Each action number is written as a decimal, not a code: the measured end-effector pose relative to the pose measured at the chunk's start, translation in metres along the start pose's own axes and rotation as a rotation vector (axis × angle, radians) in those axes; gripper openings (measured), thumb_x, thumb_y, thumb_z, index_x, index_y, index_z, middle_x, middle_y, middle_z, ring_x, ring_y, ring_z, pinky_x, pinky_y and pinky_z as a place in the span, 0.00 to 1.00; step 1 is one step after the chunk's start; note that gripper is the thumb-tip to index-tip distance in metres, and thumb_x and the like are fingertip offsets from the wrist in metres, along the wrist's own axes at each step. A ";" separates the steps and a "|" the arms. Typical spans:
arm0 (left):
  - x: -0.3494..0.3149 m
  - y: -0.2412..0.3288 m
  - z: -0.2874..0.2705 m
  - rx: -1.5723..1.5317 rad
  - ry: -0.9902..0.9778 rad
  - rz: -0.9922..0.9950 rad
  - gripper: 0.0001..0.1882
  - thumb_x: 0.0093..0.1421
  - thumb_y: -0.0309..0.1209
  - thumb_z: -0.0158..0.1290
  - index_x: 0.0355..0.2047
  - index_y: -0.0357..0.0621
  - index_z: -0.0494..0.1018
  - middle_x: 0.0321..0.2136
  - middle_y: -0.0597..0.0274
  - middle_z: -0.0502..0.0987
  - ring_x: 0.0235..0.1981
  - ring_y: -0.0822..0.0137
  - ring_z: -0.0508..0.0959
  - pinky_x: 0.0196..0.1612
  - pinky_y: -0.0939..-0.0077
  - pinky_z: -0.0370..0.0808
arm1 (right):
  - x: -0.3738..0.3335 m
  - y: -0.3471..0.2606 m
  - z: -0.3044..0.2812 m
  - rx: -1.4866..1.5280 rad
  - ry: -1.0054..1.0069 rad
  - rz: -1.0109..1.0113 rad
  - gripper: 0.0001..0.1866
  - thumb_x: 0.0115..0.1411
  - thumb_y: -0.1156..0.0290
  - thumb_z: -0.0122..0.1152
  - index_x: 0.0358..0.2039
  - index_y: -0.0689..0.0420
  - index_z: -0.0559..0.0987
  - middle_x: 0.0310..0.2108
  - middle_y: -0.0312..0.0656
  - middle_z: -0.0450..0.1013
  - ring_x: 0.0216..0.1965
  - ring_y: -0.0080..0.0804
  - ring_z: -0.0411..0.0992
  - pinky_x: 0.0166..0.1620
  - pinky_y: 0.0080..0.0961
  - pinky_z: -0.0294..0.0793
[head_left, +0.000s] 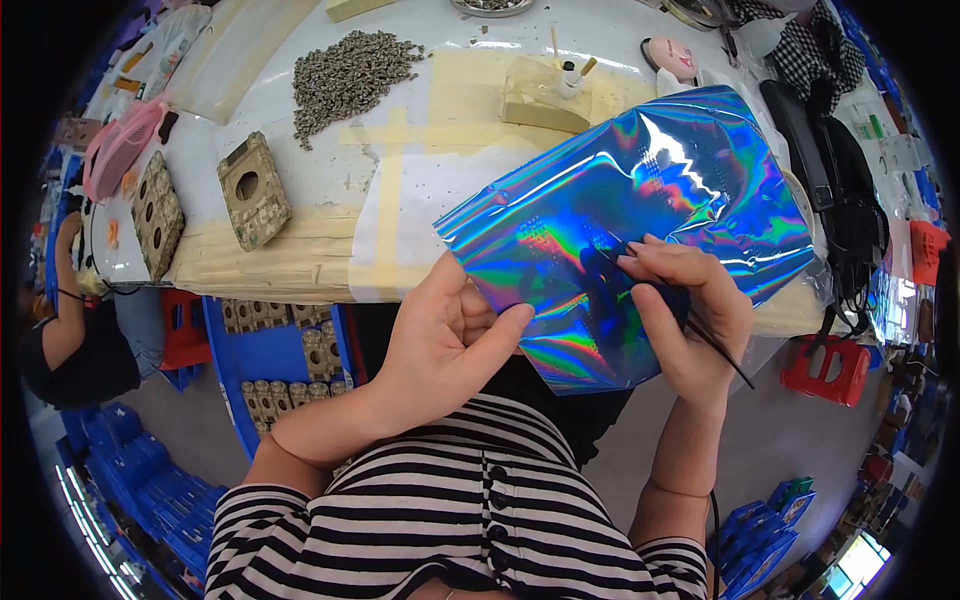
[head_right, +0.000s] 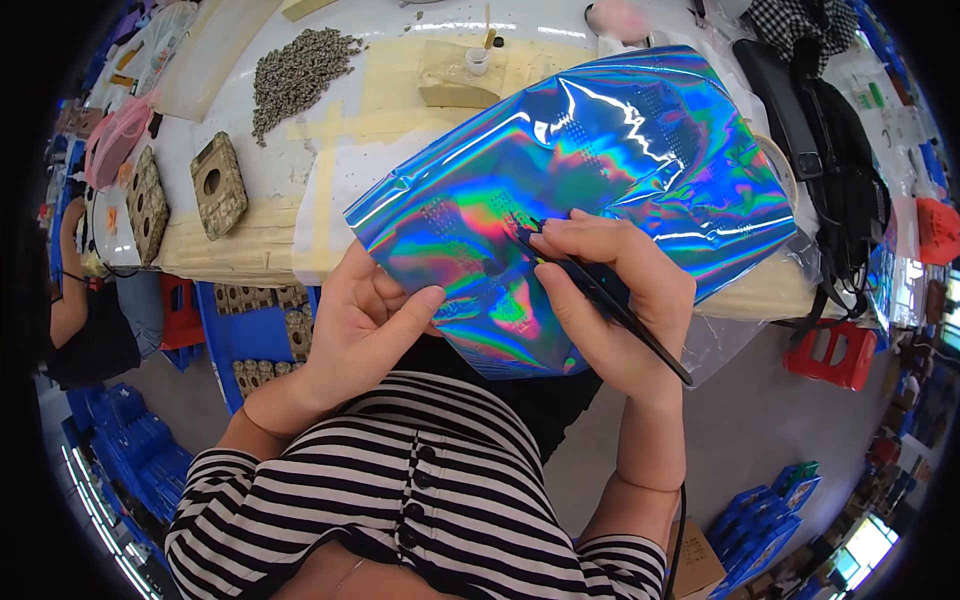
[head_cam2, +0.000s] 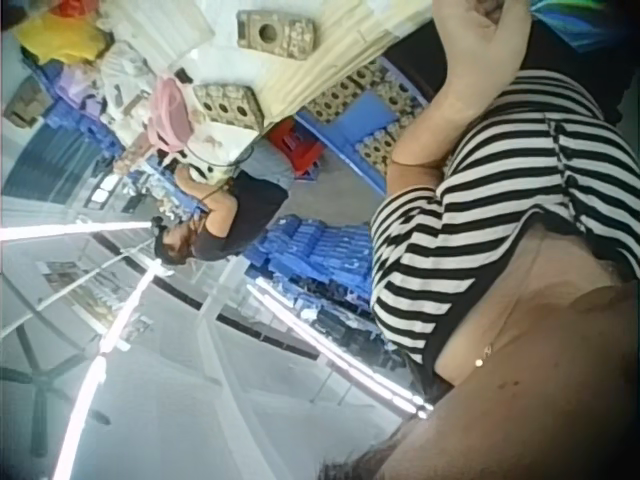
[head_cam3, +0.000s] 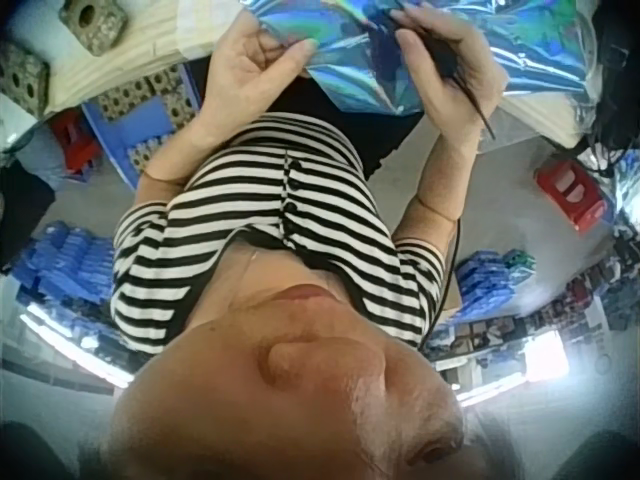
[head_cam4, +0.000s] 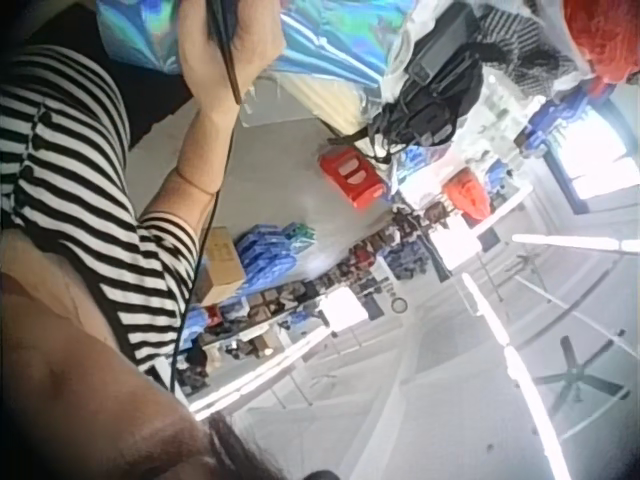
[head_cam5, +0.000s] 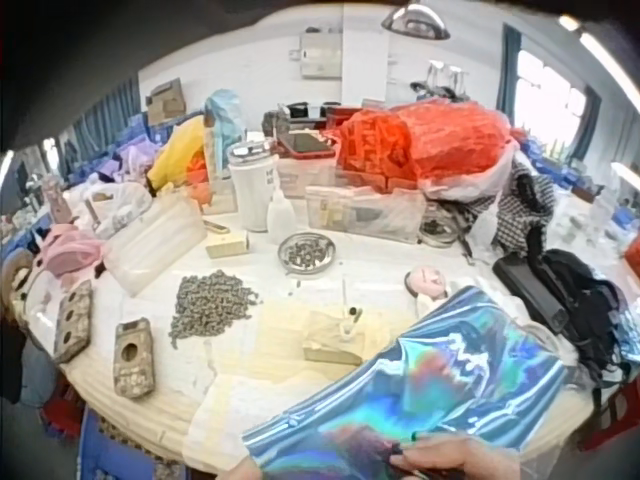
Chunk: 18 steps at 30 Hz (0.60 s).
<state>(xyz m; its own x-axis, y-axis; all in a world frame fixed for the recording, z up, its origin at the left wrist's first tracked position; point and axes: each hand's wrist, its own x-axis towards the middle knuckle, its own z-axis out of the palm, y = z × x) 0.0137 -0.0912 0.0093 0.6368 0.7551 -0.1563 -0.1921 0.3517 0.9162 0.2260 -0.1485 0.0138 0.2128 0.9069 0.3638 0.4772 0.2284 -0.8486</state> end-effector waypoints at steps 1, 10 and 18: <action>0.001 0.001 0.000 -0.005 -0.003 -0.005 0.26 0.63 0.17 0.44 0.60 0.36 0.51 0.49 0.51 0.72 0.48 0.69 0.75 0.48 0.78 0.73 | 0.000 0.000 0.001 0.003 0.001 0.008 0.12 0.48 0.81 0.66 0.35 0.61 0.79 0.33 0.41 0.79 0.40 0.31 0.77 0.51 0.30 0.72; 0.000 -0.004 -0.003 0.014 0.001 -0.005 0.27 0.62 0.16 0.45 0.61 0.35 0.50 0.50 0.52 0.72 0.49 0.69 0.75 0.48 0.81 0.73 | -0.001 0.004 0.004 -0.015 0.001 0.023 0.11 0.47 0.81 0.67 0.33 0.60 0.80 0.32 0.41 0.79 0.39 0.33 0.77 0.50 0.32 0.74; 0.000 -0.006 -0.008 0.018 -0.033 -0.015 0.27 0.62 0.17 0.46 0.60 0.35 0.52 0.50 0.52 0.72 0.48 0.70 0.75 0.47 0.81 0.74 | -0.001 0.005 0.001 -0.087 -0.095 -0.024 0.12 0.49 0.84 0.61 0.37 0.64 0.76 0.34 0.45 0.78 0.40 0.34 0.76 0.54 0.40 0.70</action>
<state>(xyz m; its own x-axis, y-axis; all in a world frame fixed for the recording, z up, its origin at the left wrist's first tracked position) 0.0090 -0.0892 0.0006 0.6640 0.7308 -0.1585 -0.1691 0.3532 0.9201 0.2270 -0.1477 0.0091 0.1203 0.9320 0.3420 0.5543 0.2228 -0.8020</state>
